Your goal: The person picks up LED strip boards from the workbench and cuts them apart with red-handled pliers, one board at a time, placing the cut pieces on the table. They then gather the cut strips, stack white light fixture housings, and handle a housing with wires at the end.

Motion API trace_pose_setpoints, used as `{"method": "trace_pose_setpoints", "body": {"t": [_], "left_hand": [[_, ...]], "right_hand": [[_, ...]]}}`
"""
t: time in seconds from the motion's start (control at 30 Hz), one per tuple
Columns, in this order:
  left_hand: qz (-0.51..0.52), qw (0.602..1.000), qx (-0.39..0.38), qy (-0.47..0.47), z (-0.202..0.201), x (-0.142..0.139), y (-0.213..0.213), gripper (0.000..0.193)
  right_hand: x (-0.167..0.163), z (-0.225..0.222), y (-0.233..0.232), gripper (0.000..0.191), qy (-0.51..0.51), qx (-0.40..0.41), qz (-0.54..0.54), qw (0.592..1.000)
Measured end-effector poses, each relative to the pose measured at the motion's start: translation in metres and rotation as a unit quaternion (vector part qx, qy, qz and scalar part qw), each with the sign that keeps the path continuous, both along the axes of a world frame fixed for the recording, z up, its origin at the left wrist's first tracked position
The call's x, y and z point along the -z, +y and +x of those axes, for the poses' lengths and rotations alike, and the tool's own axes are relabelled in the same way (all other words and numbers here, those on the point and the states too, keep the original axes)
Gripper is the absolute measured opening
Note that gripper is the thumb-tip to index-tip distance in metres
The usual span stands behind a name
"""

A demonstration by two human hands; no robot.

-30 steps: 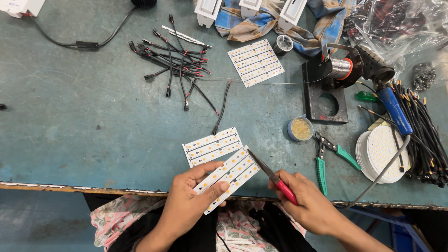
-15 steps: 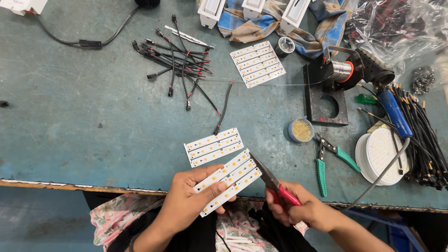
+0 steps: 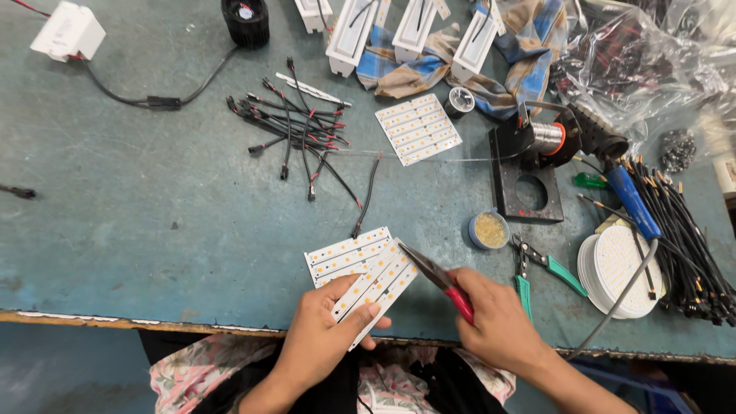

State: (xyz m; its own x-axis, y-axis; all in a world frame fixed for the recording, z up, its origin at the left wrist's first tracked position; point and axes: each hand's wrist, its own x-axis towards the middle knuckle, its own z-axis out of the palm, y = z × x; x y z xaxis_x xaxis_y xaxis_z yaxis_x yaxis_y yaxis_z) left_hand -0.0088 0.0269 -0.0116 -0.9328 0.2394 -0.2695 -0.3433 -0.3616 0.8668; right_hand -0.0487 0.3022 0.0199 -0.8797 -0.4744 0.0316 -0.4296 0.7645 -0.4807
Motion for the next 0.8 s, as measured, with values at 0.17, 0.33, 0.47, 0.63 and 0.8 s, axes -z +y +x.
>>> {"method": "trace_pose_setpoints", "body": {"t": [0.17,0.33,0.47,0.63,0.8], "left_hand": [[0.065,0.996,0.066,0.002,-0.011,0.012,-0.016,0.037],[0.005,1.0,0.003,0.009,-0.007,0.018,0.002,0.039],[0.015,1.0,0.011,-0.019,-0.013,0.021,-0.004,0.04],[0.071,0.997,0.043,0.001,-0.019,0.027,-0.015,0.04],[0.024,0.999,-0.019,0.03,-0.013,0.026,-0.013,0.038]], "right_hand": [[0.013,-0.006,0.026,0.051,-0.572,0.048,-0.315,0.756],[0.021,-0.001,0.017,0.05,0.018,-0.034,0.04,0.998],[0.014,-0.004,0.018,0.049,-0.385,0.063,-0.17,0.905],[0.004,-0.007,0.016,0.048,-0.549,0.021,-0.285,0.785],[-0.005,-0.023,-0.003,0.04,-0.065,0.024,0.104,0.992]]}}
